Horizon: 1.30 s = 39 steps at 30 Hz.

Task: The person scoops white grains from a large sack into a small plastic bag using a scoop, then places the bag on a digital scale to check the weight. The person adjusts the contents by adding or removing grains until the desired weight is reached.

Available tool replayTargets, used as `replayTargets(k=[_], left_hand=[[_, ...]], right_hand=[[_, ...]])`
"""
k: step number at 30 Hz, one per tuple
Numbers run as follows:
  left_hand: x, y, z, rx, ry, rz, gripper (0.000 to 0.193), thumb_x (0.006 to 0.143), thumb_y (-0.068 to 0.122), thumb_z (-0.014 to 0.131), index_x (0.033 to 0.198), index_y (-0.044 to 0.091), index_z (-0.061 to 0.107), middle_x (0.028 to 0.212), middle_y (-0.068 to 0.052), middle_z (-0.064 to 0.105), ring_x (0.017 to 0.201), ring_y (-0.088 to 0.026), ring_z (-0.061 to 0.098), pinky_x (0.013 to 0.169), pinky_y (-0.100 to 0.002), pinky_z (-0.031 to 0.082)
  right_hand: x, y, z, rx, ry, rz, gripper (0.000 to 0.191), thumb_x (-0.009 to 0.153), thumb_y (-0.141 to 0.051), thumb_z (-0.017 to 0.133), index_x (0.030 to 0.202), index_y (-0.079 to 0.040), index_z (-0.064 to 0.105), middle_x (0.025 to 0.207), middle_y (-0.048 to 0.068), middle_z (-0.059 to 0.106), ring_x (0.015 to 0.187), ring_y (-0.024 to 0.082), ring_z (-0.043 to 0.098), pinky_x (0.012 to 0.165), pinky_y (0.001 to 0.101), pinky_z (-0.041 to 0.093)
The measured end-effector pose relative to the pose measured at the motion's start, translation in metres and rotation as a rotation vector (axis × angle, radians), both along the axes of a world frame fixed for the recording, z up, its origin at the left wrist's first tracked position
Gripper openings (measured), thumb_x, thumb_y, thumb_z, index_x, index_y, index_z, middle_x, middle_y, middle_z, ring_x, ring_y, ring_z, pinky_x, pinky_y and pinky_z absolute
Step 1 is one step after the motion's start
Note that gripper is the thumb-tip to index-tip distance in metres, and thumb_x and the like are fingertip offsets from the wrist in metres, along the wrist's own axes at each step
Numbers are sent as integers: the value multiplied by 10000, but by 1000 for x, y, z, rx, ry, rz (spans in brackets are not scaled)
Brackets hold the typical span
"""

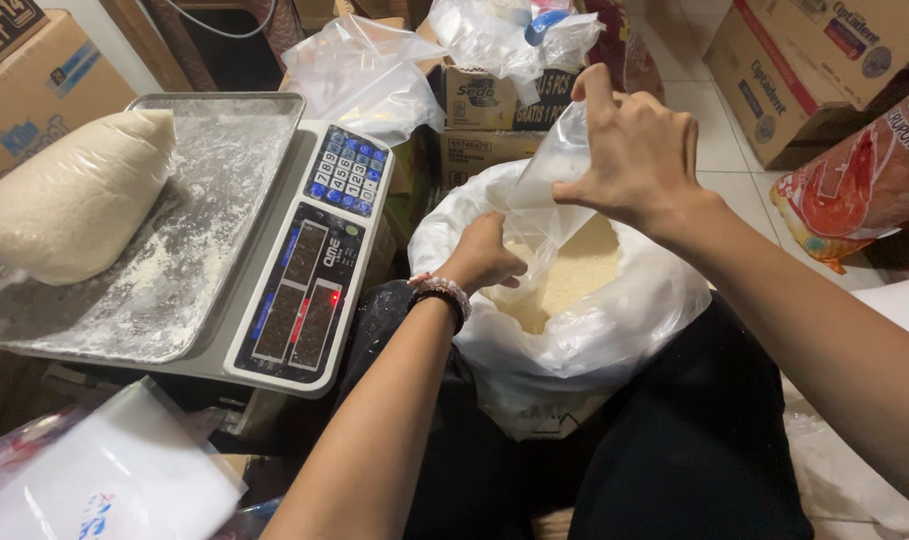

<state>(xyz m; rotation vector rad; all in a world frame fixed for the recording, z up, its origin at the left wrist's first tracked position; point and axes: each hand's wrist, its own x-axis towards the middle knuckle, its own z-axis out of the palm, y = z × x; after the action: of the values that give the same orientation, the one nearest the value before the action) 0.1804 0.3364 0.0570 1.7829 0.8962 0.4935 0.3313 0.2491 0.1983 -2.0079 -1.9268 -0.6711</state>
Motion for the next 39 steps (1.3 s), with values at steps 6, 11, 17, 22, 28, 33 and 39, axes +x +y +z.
replayTargets(k=[6,11,17,22,28,33,39], left_hand=[[-1,4,-5,62,41,-1,662,654,-4,741,1273,-118,535,1283,-201,585,927,-324,758,565,-352,682],[2,8,-14,322,155,33,559,722,116,754,1202,-109,575,1268,-226,596,1018,-333,685,673,-352,644],[6,0,-14,328,229,90,472,763,144,708,1158,-75,572,1254,-186,597,884,-323,746,711,-363,630],[7,-3,-4,308,216,80,489,676,127,815,1054,-78,582,1217,-178,594,911,-308,726,659,-356,640],[7,3,-12,308,171,73,554,594,114,892,1013,-77,583,1180,-187,603,977,-311,701,659,-355,651],[7,12,-26,390,159,76,512,612,51,783,1066,-82,588,1170,-214,613,1071,-365,655,807,-376,624],[4,19,-38,424,196,70,495,616,64,772,1057,-85,606,1158,-229,619,1093,-389,629,882,-395,586]], right_hand=[[12,0,5,-186,119,-224,790,700,-505,830,1283,-116,463,856,124,683,764,321,713,616,453,529],[51,7,0,-16,194,-303,719,714,-483,852,1231,-113,516,1012,144,640,933,346,647,754,481,473],[71,24,-54,-35,93,-202,701,668,-488,899,1152,-95,578,1113,167,567,1063,343,569,776,449,526],[58,25,-103,-227,99,-102,624,629,-343,915,1113,-102,603,1128,148,572,1112,329,564,793,472,552],[54,23,-139,-201,-65,120,743,512,-306,959,1119,-59,609,1168,176,570,1126,351,573,846,453,561],[57,21,-169,-333,-138,126,745,502,-277,947,1134,-57,618,1158,134,572,1143,315,578,853,417,568],[57,14,-193,-492,-114,84,714,514,-311,930,1120,-80,633,1131,113,593,1062,309,618,843,411,564]])
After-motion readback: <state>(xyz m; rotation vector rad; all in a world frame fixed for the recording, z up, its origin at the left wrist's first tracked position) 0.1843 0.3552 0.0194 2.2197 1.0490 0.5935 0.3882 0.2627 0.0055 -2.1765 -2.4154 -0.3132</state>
